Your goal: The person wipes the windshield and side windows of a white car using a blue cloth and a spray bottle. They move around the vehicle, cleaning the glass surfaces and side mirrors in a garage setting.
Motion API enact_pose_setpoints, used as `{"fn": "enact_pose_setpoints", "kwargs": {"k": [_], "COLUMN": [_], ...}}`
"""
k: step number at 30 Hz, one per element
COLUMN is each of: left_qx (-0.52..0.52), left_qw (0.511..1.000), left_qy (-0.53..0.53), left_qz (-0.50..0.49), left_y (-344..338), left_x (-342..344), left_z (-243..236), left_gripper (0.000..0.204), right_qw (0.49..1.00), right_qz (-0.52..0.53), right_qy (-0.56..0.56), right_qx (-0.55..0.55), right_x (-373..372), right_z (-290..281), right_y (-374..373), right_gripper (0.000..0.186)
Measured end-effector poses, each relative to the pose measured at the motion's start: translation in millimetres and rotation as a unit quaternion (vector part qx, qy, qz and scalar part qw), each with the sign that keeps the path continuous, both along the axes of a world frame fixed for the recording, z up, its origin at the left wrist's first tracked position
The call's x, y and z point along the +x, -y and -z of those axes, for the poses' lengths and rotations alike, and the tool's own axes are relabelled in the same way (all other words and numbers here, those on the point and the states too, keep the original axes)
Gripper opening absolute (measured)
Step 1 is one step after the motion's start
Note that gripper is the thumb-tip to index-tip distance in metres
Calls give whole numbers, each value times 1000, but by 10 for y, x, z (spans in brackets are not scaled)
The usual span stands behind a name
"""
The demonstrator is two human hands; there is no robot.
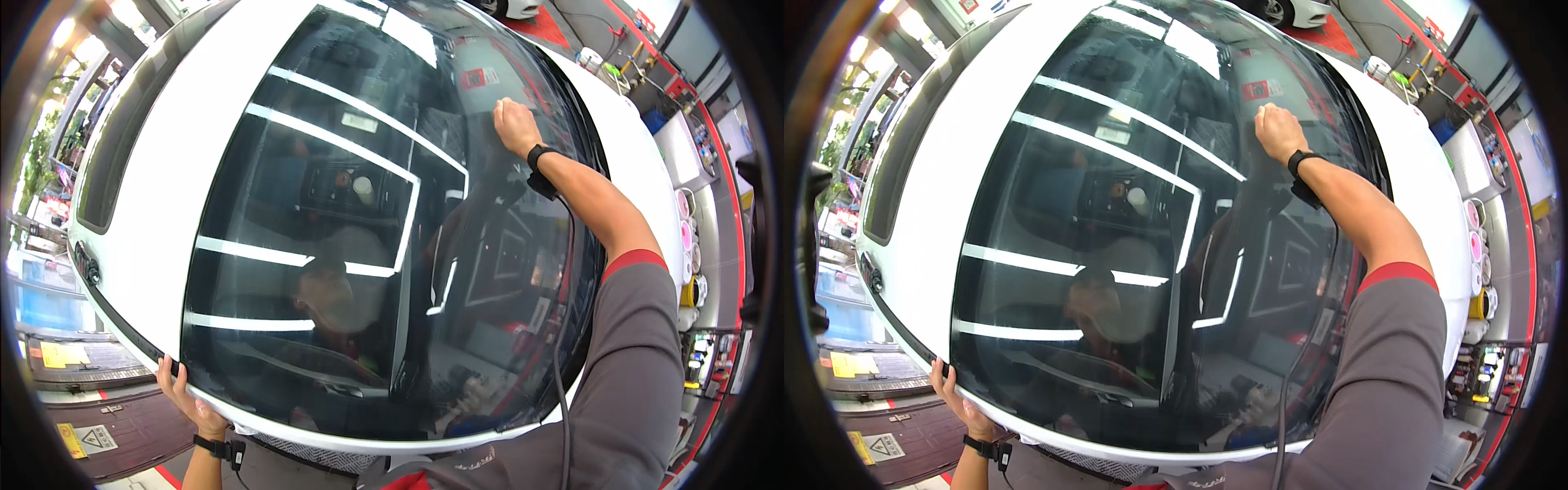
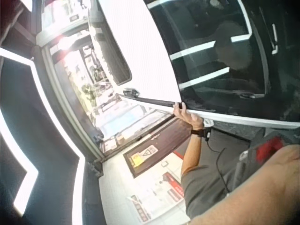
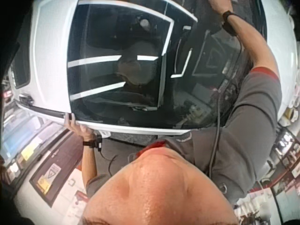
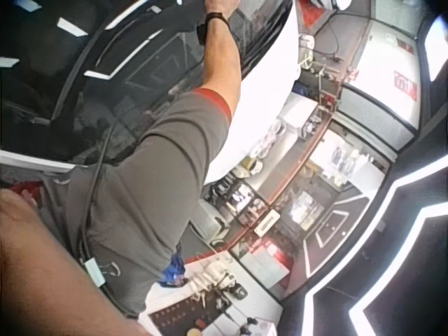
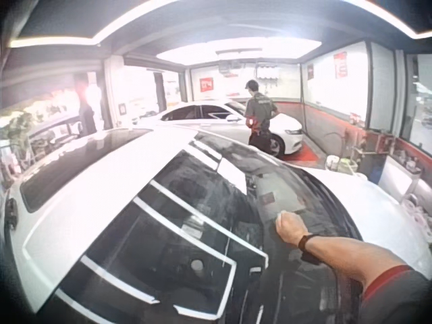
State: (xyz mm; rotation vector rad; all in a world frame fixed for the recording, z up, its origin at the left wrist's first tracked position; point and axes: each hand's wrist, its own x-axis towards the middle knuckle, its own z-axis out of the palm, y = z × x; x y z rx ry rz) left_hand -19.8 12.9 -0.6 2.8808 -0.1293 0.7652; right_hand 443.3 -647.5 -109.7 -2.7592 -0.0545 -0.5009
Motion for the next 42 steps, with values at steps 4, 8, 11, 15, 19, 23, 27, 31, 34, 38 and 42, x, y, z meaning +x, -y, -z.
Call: {"fn": "enact_pose_setpoints", "kwargs": {"k": [4, 8, 11, 15, 19, 23, 27, 31, 34, 38, 42], "left_qx": [8, 30, 32, 45, 41, 28, 4, -3, 31, 35, 30], "left_qw": [1000, 999, 998, 996, 994, 993, 994, 996, 995, 996, 997], "left_qy": [12, 28, 40, 67, 90, 104, 100, 92, 85, 72, 59], "left_qz": [13, 24, 32, 47, 48, 52, 33, 19, 33, 43, 39], "left_y": [3, 7, 13, 28, 44, 63, 85, 83, 75, 64, 39], "left_x": [35, 56, 74, 117, 143, 121, 106, 87, 114, 118, 87], "left_z": [20, 39, 51, 68, 80, 63, 68, 69, 55, 61, 66], "left_gripper": [64, 65, 66, 68, 65, 60, 55, 53, 52, 56, 59], "right_qw": [999, 989, 976, 965, 977, 986, 980, 988, 994, 934, 860], "right_qz": [-32, -145, -208, -253, -203, -149, -165, -121, 37, 336, 470], "right_qy": [-12, 0, 55, 68, 61, 49, 102, 6, 68, -25, -125], "right_qx": [-34, 23, 34, 9, 35, 52, 42, 94, 72, 116, 152], "right_x": [-1074, -2456, -3444, -4245, -4406, -4626, -5065, -5109, -4741, -4218, -3529], "right_z": [143, 213, 170, 162, 139, 7, 2, 298, 658, 1196, 1563], "right_y": [-82, -318, -631, -977, -1115, -1032, -868, -644, -235, 748, 1543], "right_gripper": [30, 16, 11, 17, 19, 31, 54, 53, 50, 22, 24]}}
